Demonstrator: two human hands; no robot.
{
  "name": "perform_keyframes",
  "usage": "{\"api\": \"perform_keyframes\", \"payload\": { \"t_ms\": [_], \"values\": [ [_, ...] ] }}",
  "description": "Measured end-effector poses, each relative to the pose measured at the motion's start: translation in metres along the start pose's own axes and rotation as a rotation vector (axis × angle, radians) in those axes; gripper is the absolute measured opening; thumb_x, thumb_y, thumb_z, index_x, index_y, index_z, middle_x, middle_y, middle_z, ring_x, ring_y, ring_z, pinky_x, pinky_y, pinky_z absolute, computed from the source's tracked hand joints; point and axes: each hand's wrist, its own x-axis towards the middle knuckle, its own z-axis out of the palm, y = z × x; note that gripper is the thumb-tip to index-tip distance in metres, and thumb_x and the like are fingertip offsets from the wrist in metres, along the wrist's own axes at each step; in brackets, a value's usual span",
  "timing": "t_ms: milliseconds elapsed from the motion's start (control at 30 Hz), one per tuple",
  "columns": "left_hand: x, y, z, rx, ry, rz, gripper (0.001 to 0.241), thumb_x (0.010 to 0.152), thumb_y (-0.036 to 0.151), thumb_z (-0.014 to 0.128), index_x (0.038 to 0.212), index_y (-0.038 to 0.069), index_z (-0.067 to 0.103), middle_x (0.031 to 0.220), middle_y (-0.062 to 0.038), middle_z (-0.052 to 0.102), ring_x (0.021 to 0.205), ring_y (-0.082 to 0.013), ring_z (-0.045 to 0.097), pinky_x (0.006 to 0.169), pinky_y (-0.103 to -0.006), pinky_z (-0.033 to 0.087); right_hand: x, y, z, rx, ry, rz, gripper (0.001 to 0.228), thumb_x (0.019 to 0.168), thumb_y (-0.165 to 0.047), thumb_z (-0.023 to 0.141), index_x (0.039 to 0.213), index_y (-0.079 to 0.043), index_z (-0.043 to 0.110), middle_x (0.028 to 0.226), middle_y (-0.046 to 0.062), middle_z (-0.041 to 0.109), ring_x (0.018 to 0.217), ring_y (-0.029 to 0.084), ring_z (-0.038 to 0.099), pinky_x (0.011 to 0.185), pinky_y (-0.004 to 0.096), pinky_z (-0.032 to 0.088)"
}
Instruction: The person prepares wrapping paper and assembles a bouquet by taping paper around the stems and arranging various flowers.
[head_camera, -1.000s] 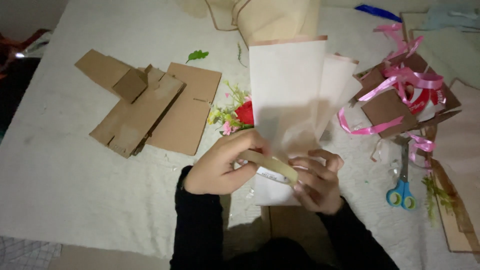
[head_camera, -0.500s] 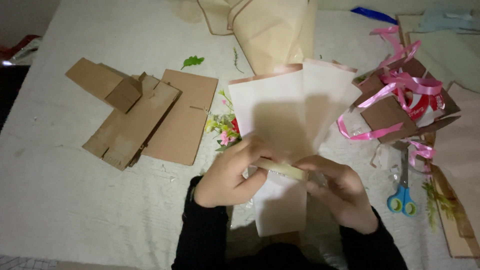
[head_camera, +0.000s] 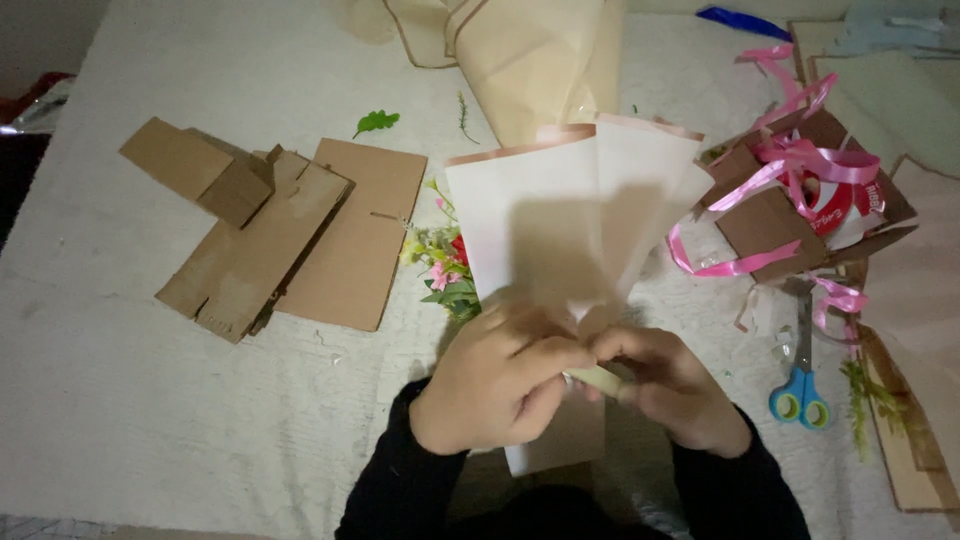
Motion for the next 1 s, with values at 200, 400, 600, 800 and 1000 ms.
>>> {"api": "perform_keyframes", "payload": {
  "t_ms": [200, 400, 600, 800, 1000],
  "values": [
    [-0.008, 0.004, 0.008, 0.248, -0.025, 0.04, 0.013, 0.095, 0.006, 0.059, 0.093, 0.017, 0.064, 0.107, -0.001, 0.061, 0.099, -0.0237, 0.059, 0.087, -0.036, 0.043, 0.003, -0.009, 0.006, -0.019, -0.039, -0.008, 0.019, 0.087, -0.015, 0.055, 0.089, -0.001, 0.067, 0.078, 0.007, 0.065, 0.076, 0.019, 0.061, 0.07, 0.033, 0.048],
    [0.0, -0.001, -0.007, 0.033, -0.087, -0.09, 0.027, 0.096, 0.021, 0.058, 0.119, 0.007, 0.057, 0.106, -0.008, 0.066, 0.097, -0.0234, 0.064, 0.092, -0.0413, 0.049, -0.002, -0.02, 0.002, -0.284, 0.002, 0.002, 0.033, 0.092, -0.035, 0.051, 0.076, -0.008, 0.061, 0.071, 0.001, 0.06, 0.066, 0.015, 0.053, 0.061, 0.03, 0.038],
    [0.01, -0.008, -0.013, -0.169, -0.222, -0.139, 0.025, 0.101, 0.034, 0.058, 0.098, 0.01, 0.06, 0.081, -0.004, 0.062, 0.076, -0.026, 0.061, 0.076, -0.0378, 0.045, -0.003, -0.021, -0.002, -0.326, 0.052, 0.018, 0.011, 0.085, -0.01, 0.057, 0.076, -0.007, 0.064, 0.075, 0.004, 0.061, 0.07, 0.017, 0.055, 0.066, 0.032, 0.041],
    [0.012, -0.013, -0.012, -0.423, -0.087, -0.044, 0.021, 0.106, 0.028, 0.055, 0.101, 0.009, 0.059, 0.072, 0.002, 0.046, 0.062, -0.0178, 0.049, 0.061, -0.0328, 0.039, -0.003, -0.02, -0.008, -0.321, 0.046, 0.055, 0.014, 0.08, -0.005, 0.055, 0.069, -0.008, 0.063, 0.069, 0.005, 0.064, 0.067, 0.018, 0.06, 0.067, 0.031, 0.043],
    [0.008, -0.015, -0.012, -0.485, -0.051, -0.087, 0.024, 0.104, 0.03, 0.057, 0.099, 0.007, 0.062, 0.074, 0.001, 0.055, 0.062, -0.0164, 0.05, 0.06, -0.031, 0.038, -0.011, -0.006, -0.011, -0.208, 0.164, 0.037, 0.024, 0.07, 0.011, 0.056, 0.084, 0.003, 0.074, 0.069, 0.01, 0.072, 0.07, 0.02, 0.066, 0.069, 0.032, 0.047]
  ]
}}
